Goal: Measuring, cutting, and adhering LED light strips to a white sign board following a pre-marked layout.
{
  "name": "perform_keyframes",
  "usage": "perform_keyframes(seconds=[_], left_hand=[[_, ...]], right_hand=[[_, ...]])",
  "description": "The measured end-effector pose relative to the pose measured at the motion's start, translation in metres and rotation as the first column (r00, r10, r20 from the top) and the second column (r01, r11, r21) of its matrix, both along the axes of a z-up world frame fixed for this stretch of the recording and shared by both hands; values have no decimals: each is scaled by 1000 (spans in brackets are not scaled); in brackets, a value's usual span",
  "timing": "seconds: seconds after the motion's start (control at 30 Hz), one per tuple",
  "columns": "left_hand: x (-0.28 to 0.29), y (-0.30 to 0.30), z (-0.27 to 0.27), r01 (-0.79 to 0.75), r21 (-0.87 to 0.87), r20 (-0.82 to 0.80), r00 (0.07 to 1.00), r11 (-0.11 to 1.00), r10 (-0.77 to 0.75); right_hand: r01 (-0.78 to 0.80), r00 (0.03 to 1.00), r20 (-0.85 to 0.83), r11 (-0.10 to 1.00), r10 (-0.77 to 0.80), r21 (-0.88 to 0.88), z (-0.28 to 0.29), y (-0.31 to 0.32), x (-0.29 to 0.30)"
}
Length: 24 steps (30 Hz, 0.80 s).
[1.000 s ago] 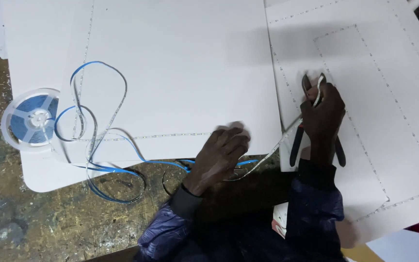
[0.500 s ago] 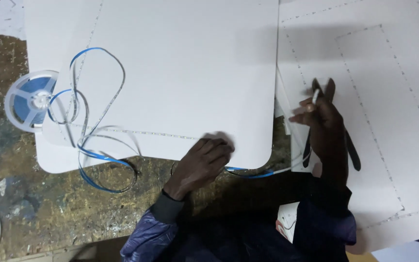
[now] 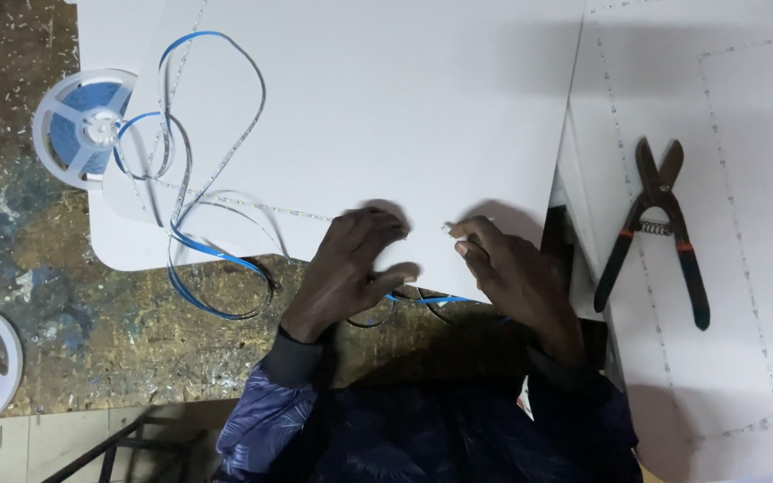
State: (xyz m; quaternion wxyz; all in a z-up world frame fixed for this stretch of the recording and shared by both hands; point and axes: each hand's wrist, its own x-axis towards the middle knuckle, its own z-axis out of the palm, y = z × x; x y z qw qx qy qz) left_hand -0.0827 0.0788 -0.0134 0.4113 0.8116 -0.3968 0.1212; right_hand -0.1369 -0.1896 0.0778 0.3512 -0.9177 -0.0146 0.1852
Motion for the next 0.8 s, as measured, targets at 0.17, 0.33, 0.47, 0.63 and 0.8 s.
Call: perform_keyframes(seconds=[0.17, 0.33, 0.47, 0.63, 0.8], left_hand=[[4, 2, 0, -78, -86, -175, 983, 993, 62], [9, 2, 8, -112, -221, -372, 928, 969, 22], [14, 2, 6, -135, -232, -426, 904, 963, 25], [16, -3, 11, -149, -237, -452, 892, 960, 27], [15, -3, 7, -178, -196, -428, 900, 964, 79]], right_hand=[[-33, 999, 38, 972, 25, 231, -24, 12, 6], [18, 998, 66, 996, -24, 82, -34, 21, 16], [-4, 999, 43, 993, 9, -121, -36, 28, 17], [6, 997, 83, 993, 3, -116, -39, 31, 16], [2, 999, 54, 988, 7, -156, -39, 34, 17]])
